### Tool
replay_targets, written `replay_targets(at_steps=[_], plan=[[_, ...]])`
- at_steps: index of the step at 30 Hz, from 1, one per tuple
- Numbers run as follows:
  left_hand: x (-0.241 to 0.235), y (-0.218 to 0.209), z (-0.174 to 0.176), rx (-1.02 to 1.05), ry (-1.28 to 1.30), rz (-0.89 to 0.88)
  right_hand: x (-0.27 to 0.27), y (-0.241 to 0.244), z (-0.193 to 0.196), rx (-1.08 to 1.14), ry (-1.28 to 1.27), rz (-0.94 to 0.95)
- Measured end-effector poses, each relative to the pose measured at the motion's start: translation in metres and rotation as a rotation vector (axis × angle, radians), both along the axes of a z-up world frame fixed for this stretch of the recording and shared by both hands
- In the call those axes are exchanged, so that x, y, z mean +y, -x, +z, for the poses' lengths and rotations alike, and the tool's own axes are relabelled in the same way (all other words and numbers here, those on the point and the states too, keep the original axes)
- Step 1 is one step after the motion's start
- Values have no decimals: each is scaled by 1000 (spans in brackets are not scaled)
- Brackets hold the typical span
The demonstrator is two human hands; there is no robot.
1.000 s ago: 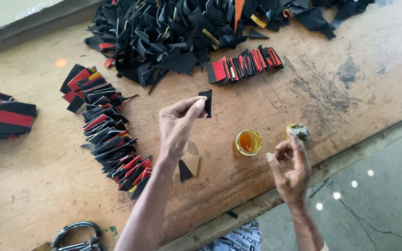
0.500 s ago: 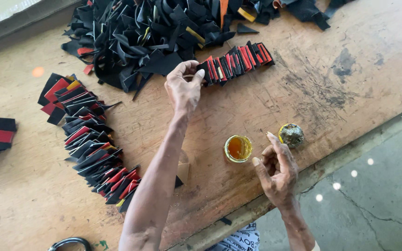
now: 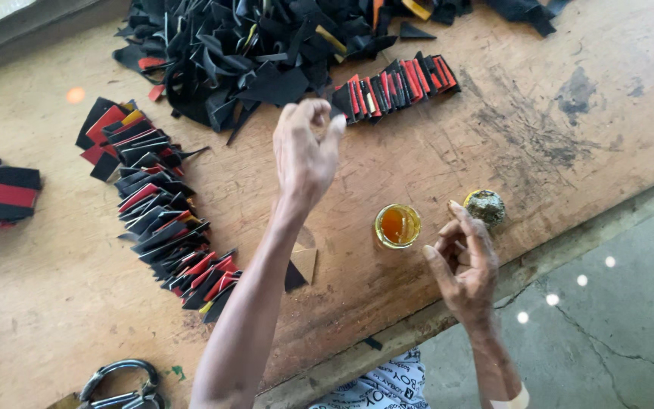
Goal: The person repeatedly picks up small triangular fabric pieces, applies adhesive from a jar to the edges, and presses them together to form small flags. They place each completed flag into a growing stack on the table.
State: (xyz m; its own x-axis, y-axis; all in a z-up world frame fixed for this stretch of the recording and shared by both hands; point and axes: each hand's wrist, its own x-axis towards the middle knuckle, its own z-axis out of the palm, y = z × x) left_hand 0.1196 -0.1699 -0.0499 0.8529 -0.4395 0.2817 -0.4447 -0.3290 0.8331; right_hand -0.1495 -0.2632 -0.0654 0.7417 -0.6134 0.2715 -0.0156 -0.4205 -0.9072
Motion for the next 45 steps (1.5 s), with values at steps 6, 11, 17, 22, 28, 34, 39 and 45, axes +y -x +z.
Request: replay_targets(at_steps=[6, 11, 17, 22, 28, 34, 39, 45], plan=[[104, 69, 44, 90, -363, -227, -5, 4, 77, 305, 570, 171], [136, 97, 46, -19, -514, -156, -5, -22, 102, 479, 846, 344], [147, 101, 33, -19, -496, -164, 7, -65, 110, 737, 801, 444], [150, 100, 30, 78, -369, -170, 9, -53, 118, 629, 892, 399], [149, 104, 11, 585, 126, -133, 10, -20, 125, 514, 857, 351], [150, 103, -5, 1175, 682, -238, 50, 12, 122, -84, 367, -47], [151, 108, -3, 1304, 816, -275, 64, -4, 71, 159, 274, 484], [152, 111, 0, 1351, 895, -342, 72, -17, 60, 288, 176, 578]])
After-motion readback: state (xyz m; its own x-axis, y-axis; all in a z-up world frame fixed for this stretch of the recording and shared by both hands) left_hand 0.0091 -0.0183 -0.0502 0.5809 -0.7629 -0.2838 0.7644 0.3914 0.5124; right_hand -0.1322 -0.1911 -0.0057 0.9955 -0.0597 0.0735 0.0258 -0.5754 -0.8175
